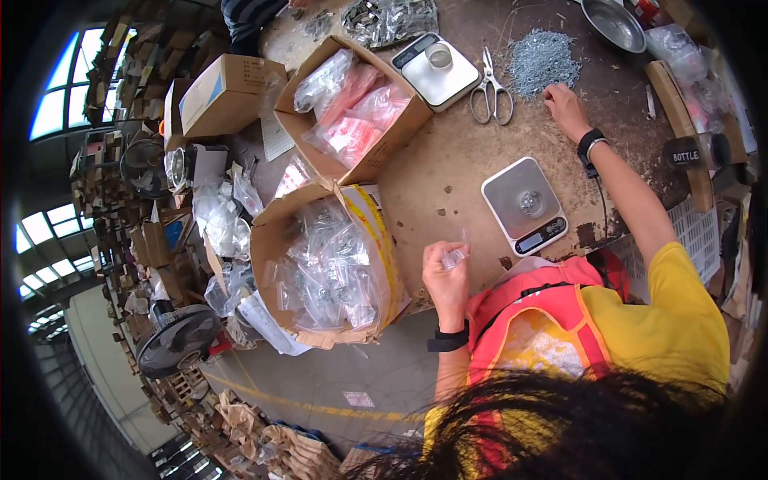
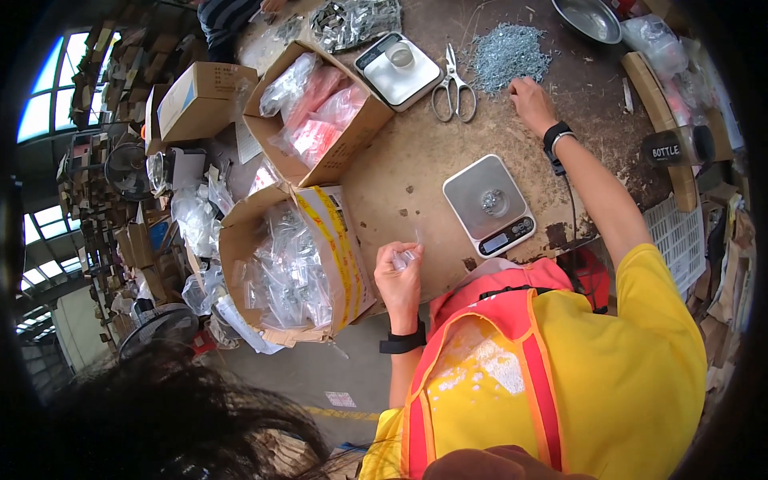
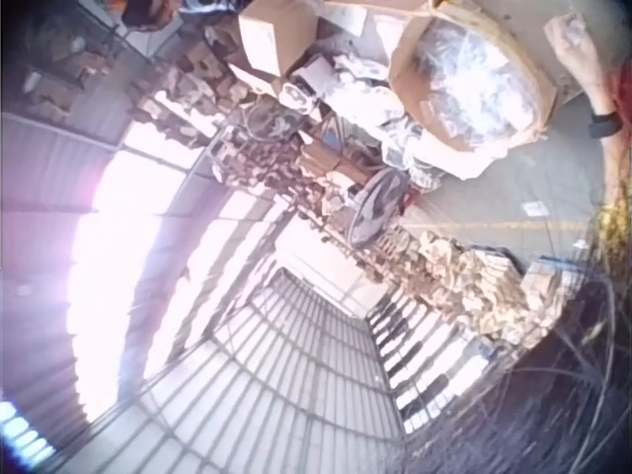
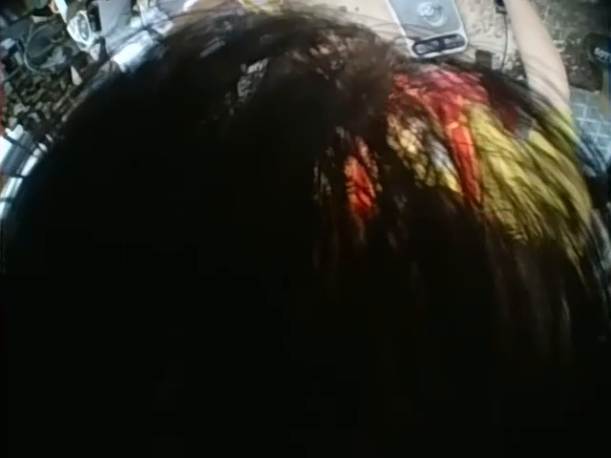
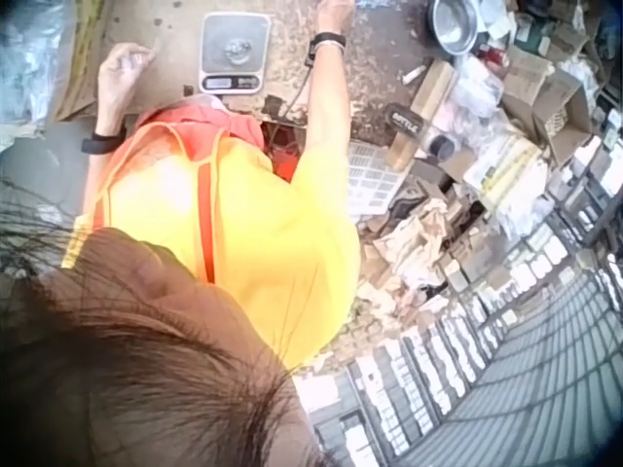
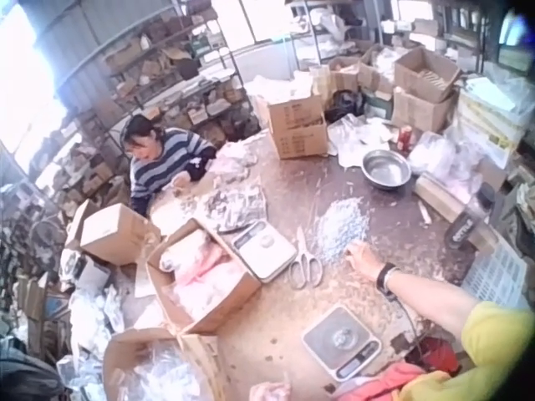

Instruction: Weighing small metal components on a digital scale and placing them into plastic bags.

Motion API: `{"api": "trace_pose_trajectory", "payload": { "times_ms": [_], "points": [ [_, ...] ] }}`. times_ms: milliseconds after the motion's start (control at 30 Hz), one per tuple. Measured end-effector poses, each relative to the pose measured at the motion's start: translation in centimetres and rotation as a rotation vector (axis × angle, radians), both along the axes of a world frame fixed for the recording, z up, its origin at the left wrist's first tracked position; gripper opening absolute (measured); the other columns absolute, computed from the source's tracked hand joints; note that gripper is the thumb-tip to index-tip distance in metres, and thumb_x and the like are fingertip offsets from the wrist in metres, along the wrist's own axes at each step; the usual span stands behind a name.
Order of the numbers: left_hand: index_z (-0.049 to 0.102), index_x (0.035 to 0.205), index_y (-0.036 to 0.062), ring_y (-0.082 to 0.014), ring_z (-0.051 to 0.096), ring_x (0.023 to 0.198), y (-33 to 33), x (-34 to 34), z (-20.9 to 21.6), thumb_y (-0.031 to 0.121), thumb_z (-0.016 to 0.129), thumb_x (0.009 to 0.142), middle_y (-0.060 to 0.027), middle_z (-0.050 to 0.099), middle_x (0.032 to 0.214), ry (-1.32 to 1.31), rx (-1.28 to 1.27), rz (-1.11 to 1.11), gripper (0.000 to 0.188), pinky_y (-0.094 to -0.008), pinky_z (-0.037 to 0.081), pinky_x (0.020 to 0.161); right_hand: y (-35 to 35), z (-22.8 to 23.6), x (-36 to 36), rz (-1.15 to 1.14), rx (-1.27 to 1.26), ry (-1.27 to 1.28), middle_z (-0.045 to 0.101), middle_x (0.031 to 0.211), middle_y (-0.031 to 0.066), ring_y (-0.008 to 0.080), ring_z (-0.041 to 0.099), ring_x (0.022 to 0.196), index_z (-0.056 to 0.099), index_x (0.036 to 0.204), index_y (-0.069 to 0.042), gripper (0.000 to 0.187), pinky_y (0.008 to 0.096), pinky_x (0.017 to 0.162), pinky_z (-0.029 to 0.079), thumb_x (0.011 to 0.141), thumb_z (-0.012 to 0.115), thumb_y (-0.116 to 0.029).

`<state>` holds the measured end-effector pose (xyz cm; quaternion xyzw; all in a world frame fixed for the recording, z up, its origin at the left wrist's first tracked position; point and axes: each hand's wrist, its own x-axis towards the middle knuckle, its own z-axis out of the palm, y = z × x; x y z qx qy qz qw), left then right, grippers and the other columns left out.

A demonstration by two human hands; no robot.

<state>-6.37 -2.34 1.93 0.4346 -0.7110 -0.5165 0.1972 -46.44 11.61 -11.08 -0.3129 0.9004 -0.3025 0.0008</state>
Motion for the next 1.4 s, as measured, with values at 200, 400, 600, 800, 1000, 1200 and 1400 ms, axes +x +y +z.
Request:
{"api": "trace_pose_trajectory", "payload": {
  "times_ms": [200, 400, 600, 800, 1000, 1200, 1400],
  "points": [
    [0.07, 0.09, 0.0018, -0.0152, 0.058, 0.083, 0.0, 0.0, -0.4, 0.009, 0.08, 0.085, -0.0052, 0.06, 0.091, -0.07, 0.002, 0.001, 0.012, -0.0282, 0.047, 0.075, 1.7, -0.1, 0.2, 0.107, 0.087, 0.156, 0.06, 0.092, 0.0141, 0.0338, 0.063, 0.085, 0.058, 0.094, -0.004, 0.01, 0.0447, 0.074, 0.051, 0.091, 0.065, -0.011],
    [0.069, 0.09, 0.0021, -0.0122, 0.055, 0.08, 0.2, 0.2, -1.7, 0.01, 0.079, 0.087, -0.0039, 0.06, 0.09, -0.009, 0.004, 0.019, 0.013, -0.0265, 0.045, 0.072, 1.9, 9.3, 12.6, 0.412, -0.103, -0.453, 0.061, 0.081, 0.0096, 0.017, 0.062, 0.072, 0.062, 0.091, 0.0, 0.01, 0.0327, 0.065, 0.051, 0.087, 0.067, -0.009],
    [0.069, 0.089, 0.0023, -0.0135, 0.057, 0.081, 1.3, -0.5, -3.0, 0.01, 0.08, 0.086, -0.0047, 0.06, 0.09, 0.097, -0.04, -0.027, 0.013, -0.0278, 0.046, 0.072, 2.0, 12.3, 21.0, 0.269, -0.155, -0.667, 0.062, 0.082, 0.0078, 0.0149, 0.062, 0.068, 0.061, 0.095, 0.0, 0.023, 0.0298, 0.062, 0.05, 0.085, 0.077, -0.012],
    [0.069, 0.094, 0.0029, -0.0166, 0.059, 0.085, 3.0, -1.1, -2.2, 0.007, 0.079, 0.085, -0.0055, 0.061, 0.097, 0.204, -0.033, -0.114, 0.014, -0.0296, 0.048, 0.078, -0.7, 12.7, 25.5, 0.424, -0.344, -0.535, 0.061, 0.078, 0.0106, 0.0175, 0.062, 0.066, 0.061, 0.091, 0.002, 0.019, 0.031, 0.061, 0.05, 0.089, 0.073, -0.013],
    [0.07, 0.096, 0.0009, -0.0152, 0.061, 0.083, 2.8, 0.1, -3.3, 0.009, 0.077, 0.087, -0.0065, 0.061, 0.105, 0.24, 0.291, -0.109, 0.013, -0.0281, 0.05, 0.076, -0.2, 14.0, 25.3, 0.474, -0.247, -0.638, 0.061, 0.079, 0.0142, 0.0228, 0.063, 0.067, 0.061, 0.087, 0.002, 0.01, 0.0342, 0.061, 0.049, 0.088, 0.067, -0.007],
    [0.075, 0.098, 0.0012, -0.0151, 0.062, 0.082, 2.6, 0.5, -1.7, 0.01, 0.074, 0.091, -0.0064, 0.065, 0.097, 0.133, -0.107, 0.062, 0.012, -0.0287, 0.051, 0.075, 0.7, 13.6, 24.5, 0.627, -0.194, -0.407, 0.062, 0.082, 0.0126, 0.0286, 0.063, 0.075, 0.06, 0.086, -0.001, 0.016, 0.038, 0.069, 0.05, 0.083, 0.072, -0.01],
    [0.075, 0.106, 0.0032, -0.0231, 0.067, 0.088, 1.4, 1.2, -2.4, 0.001, 0.067, 0.088, -0.0111, 0.066, 0.094, 0.073, -0.147, 0.182, 0.02, -0.0333, 0.053, 0.08, 4.1, 10.4, 20.7, 0.307, -0.144, -0.012, 0.058, 0.118, 0.0152, 0.0354, 0.054, 0.114, 0.058, 0.116, -0.004, 0.053, 0.0442, 0.097, 0.045, 0.072, 0.083, -0.019]
  ]
}}
